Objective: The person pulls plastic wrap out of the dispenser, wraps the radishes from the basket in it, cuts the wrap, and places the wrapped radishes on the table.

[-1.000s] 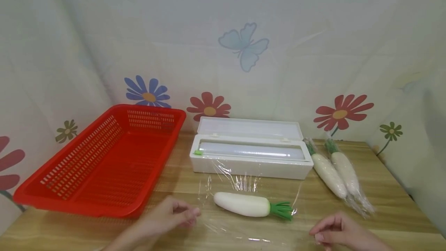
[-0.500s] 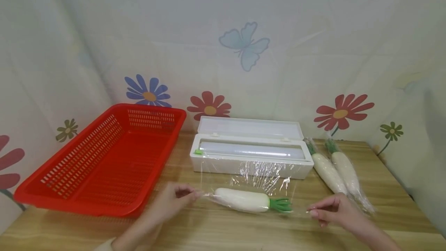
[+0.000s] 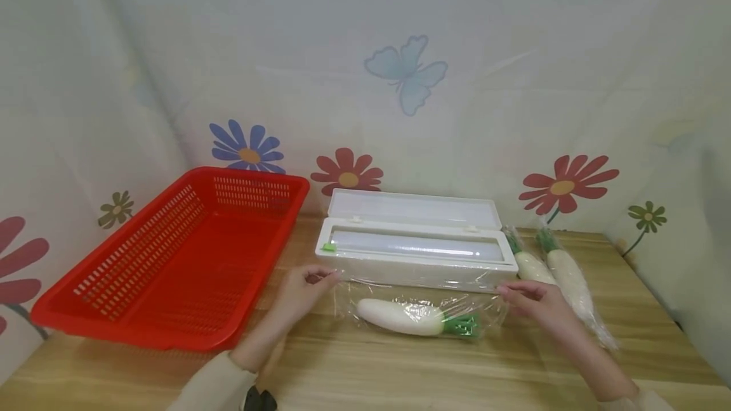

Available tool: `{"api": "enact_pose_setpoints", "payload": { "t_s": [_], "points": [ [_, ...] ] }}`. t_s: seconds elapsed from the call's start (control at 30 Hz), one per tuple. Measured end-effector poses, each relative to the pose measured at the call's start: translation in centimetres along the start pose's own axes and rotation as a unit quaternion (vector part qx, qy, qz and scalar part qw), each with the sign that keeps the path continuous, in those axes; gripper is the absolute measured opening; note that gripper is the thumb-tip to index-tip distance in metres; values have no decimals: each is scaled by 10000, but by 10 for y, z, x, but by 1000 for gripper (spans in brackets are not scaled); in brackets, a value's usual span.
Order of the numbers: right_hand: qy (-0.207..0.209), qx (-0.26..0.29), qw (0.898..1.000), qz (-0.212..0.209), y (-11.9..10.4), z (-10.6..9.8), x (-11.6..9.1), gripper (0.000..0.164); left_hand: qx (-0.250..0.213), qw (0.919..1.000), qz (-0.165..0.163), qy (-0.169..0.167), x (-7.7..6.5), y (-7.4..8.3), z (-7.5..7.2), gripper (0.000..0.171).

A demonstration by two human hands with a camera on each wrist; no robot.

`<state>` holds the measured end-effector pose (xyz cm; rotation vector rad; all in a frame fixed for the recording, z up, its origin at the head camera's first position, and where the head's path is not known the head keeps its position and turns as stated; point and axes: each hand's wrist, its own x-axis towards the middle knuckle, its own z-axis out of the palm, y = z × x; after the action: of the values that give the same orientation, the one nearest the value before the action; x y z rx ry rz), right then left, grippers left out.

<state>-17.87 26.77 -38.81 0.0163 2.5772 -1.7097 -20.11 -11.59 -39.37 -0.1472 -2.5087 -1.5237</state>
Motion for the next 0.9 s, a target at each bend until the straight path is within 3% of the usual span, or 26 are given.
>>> {"api": "enact_pose_setpoints", "payload": {
  "t_s": [0.13,0.33,0.47,0.7,0.9],
  "points": [
    [-105,341,9993,110,3,1,8,38,-161,9996,-248,-5,9,-2,5,18],
    [-557,1266,9903,141,11,1,15,8,-678,9955,-588,-306,20,-6,11,19],
    [-781,1734,9817,15,17,2,18,13,-950,9919,-743,-388,23,-6,12,20],
    [-773,2257,9701,-439,23,2,16,21,-1787,9801,-761,-401,20,-5,11,21],
    [-673,2209,9711,-602,26,2,14,28,-1753,9822,-645,-210,15,-6,8,25]
  ]
}}
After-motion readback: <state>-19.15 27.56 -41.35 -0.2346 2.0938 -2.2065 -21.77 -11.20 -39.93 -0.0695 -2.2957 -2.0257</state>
